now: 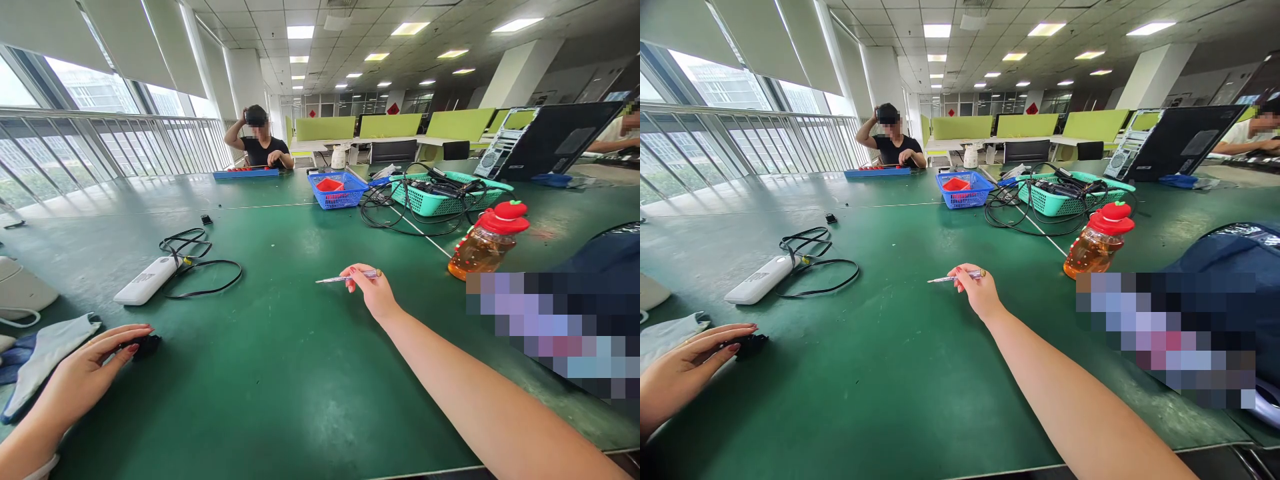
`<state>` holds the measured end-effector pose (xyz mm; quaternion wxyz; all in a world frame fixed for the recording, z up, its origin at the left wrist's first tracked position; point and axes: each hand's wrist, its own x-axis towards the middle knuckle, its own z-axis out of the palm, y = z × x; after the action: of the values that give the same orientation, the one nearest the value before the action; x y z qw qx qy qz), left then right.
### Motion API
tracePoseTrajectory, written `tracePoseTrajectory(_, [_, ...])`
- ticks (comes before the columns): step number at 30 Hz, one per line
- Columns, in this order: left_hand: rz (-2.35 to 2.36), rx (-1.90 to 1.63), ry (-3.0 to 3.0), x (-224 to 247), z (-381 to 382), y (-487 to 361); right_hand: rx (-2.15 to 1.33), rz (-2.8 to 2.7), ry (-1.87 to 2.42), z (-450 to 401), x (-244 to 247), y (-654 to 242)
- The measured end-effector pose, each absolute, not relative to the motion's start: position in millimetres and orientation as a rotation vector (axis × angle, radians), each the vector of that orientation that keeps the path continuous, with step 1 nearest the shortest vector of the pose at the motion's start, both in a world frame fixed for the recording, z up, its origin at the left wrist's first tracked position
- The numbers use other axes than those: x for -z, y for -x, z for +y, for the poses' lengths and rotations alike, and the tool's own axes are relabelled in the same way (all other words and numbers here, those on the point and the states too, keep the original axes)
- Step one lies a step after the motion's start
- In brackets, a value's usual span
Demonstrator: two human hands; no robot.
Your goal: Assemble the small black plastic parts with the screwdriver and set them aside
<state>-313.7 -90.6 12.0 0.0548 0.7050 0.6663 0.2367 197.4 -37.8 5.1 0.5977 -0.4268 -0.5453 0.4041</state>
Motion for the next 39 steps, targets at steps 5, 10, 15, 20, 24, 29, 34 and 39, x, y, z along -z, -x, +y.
tracePoseTrajectory(5, [2.076, -0.681, -2.167, -8.5, -89.9, 320.3, -0.933, -1.274, 1.004, -37.3, -3.7, -197.9])
tracePoseTrajectory(10, [2.119, -0.627, -2.253, -6.9, -90.5, 321.1, -0.934, -1.279, 1.011, -37.1, -3.0, -198.0])
tracePoseTrajectory(15, [2.142, -0.654, -2.291, -7.0, -90.9, 316.1, -0.931, -1.279, 1.014, -37.6, -4.4, -197.4])
tracePoseTrajectory(20, [2.167, -0.634, -2.25, -9.0, -90.7, 313.2, -0.945, -1.275, 1.018, -37.4, -4.7, -197.8])
tracePoseTrajectory(24, [2.156, -0.611, -2.276, -10.4, -91.5, 311.9, -0.938, -1.275, 1.003, -36.8, -3.2, -197.5])
tracePoseTrajectory(29, [2.214, -0.655, -2.272, -15.9, -93.2, 301.6, -0.927, -1.286, 1.002, -36.4, -1.4, -198.1])
tracePoseTrajectory(34, [2.325, -0.717, -2.145, -23.8, -96.9, 290.2, -0.92, -1.301, 1.026, -36.0, 0.0, -199.8])
tracePoseTrajectory(39, [2.232, -0.768, -2.177, -18.4, -95.8, 295.1, -0.922, -1.287, 1.005, -36.5, -1.6, -198.5])
